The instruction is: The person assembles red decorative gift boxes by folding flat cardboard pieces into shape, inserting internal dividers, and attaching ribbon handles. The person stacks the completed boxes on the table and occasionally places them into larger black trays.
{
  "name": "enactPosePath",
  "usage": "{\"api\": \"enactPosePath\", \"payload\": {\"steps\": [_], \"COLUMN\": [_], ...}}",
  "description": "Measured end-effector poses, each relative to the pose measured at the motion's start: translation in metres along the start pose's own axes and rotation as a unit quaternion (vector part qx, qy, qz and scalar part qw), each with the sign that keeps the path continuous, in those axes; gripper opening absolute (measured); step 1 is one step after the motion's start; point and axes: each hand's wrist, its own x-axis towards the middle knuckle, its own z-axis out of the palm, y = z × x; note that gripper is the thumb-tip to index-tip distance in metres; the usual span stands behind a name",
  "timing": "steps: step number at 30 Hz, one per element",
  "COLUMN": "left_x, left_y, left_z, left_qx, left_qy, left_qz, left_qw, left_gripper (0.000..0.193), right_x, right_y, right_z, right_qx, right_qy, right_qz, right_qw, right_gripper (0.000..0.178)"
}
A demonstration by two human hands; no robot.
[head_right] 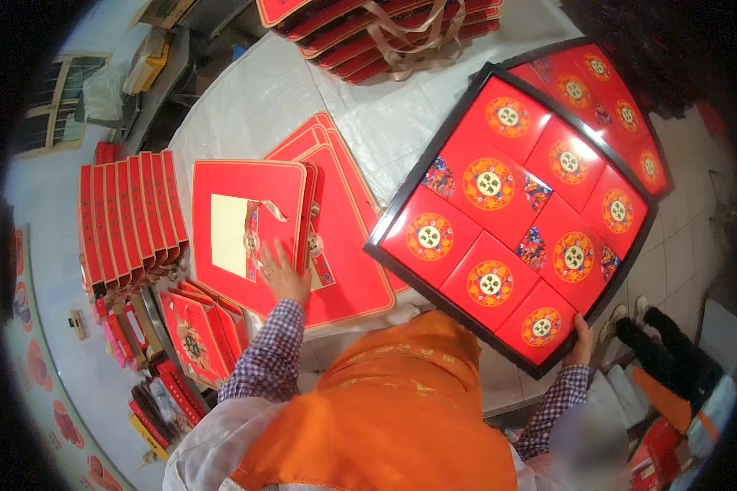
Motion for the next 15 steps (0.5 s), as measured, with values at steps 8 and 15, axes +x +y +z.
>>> {"api": "enactPosePath", "payload": {"steps": [8, 15], "left_x": [0.019, 0.031], "left_y": [0.074, 0.177], "left_z": [0.004, -0.077], "left_qx": [0.085, 0.078], "left_qy": [-0.040, -0.052], "left_qz": [0.092, 0.178], "left_qw": [0.991, 0.980], "left_gripper": [0.059, 0.045], "right_x": [-0.001, 0.005], "right_y": [-0.024, -0.028], "right_z": [0.022, 0.028], "right_qx": [-0.001, 0.025], "right_qy": [-0.013, -0.032], "right_qz": [0.049, 0.055], "right_qw": [0.999, 0.998], "right_gripper": [0.053, 0.051]}}
